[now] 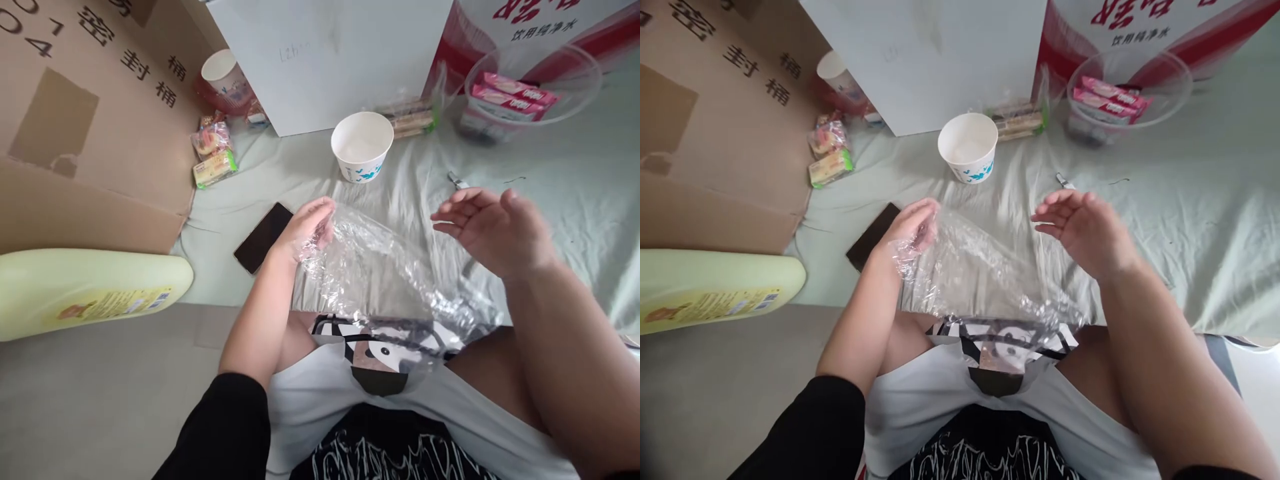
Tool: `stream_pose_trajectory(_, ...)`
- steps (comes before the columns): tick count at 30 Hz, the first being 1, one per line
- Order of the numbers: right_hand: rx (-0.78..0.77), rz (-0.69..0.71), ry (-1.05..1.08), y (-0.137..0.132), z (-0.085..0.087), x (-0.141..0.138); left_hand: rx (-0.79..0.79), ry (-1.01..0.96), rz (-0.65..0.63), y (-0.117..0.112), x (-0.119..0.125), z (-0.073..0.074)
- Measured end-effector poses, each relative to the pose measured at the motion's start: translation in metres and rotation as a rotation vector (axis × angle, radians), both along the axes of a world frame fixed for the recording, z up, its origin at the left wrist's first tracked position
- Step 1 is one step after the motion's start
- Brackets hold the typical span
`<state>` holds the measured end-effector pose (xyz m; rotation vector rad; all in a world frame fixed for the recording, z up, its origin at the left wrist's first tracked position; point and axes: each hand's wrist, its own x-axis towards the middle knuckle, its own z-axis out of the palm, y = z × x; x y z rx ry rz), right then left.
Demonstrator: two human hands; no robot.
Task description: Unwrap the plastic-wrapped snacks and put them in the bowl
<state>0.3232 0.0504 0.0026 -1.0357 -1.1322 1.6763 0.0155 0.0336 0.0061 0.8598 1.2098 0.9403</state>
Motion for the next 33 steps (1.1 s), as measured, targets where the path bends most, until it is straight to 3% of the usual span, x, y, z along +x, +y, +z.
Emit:
stream_pose_trajectory(2,-0.041,0.161,0.025,0.001,-0.004,-0.017,-0.074,0.009,-0.144,0.003,0.002,0.002)
stream_pose_trajectory(4,-0.089,0.463,-0.034,-0.003,-0.005,-0.034,-0.138,0.016,-0.273,0.004,0.002,0.004)
stream_pose_trajectory(6,-0.112,0.737,-0.133,-0.011,-0.006,-0.049,-0.139,-0.04,-0.299,0.003,0.002,0.005)
stream_pose_trajectory(7,-0.109,0.796,-0.165,-0.014,-0.007,-0.054,-0.112,-0.09,-0.261,0.002,0.003,0.005)
stream_pose_trajectory(9,-0.091,0.71,-0.174,-0.02,-0.008,-0.061,-0.029,-0.192,-0.133,-0.001,0.006,0.003)
stream_pose_trajectory(11,-0.084,0.461,-0.161,-0.023,-0.01,-0.064,0.02,-0.253,-0.093,-0.005,0.013,-0.001)
stream_pose_trajectory(13,-0.083,0.24,-0.174,-0.023,-0.011,-0.064,0.022,-0.269,-0.187,-0.009,0.02,-0.005)
stream_pose_trajectory(15,-0.067,0.132,-0.217,-0.022,-0.012,-0.063,0.002,-0.205,-0.29,-0.011,0.027,-0.009)
stream_pose_trajectory(17,-0.034,0.096,-0.231,-0.022,-0.013,-0.061,-0.031,-0.065,-0.301,-0.011,0.032,-0.013)
stream_pose_trajectory(20,0.022,0.099,-0.149,-0.022,-0.016,-0.057,-0.027,0.07,-0.2,-0.009,0.034,-0.016)
stream_pose_trajectory(23,0.061,0.107,-0.157,-0.023,-0.022,-0.057,0.049,0.021,-0.166,-0.008,0.032,-0.016)
stream_pose_trajectory(29,0.261,-0.219,-0.162,-0.019,-0.022,-0.06,0.054,-0.137,-0.145,-0.006,0.024,-0.013)
stream_pose_trajectory(33,0.324,-0.29,-0.131,-0.015,-0.02,-0.054,0.117,-0.204,-0.199,-0.002,0.017,-0.012)
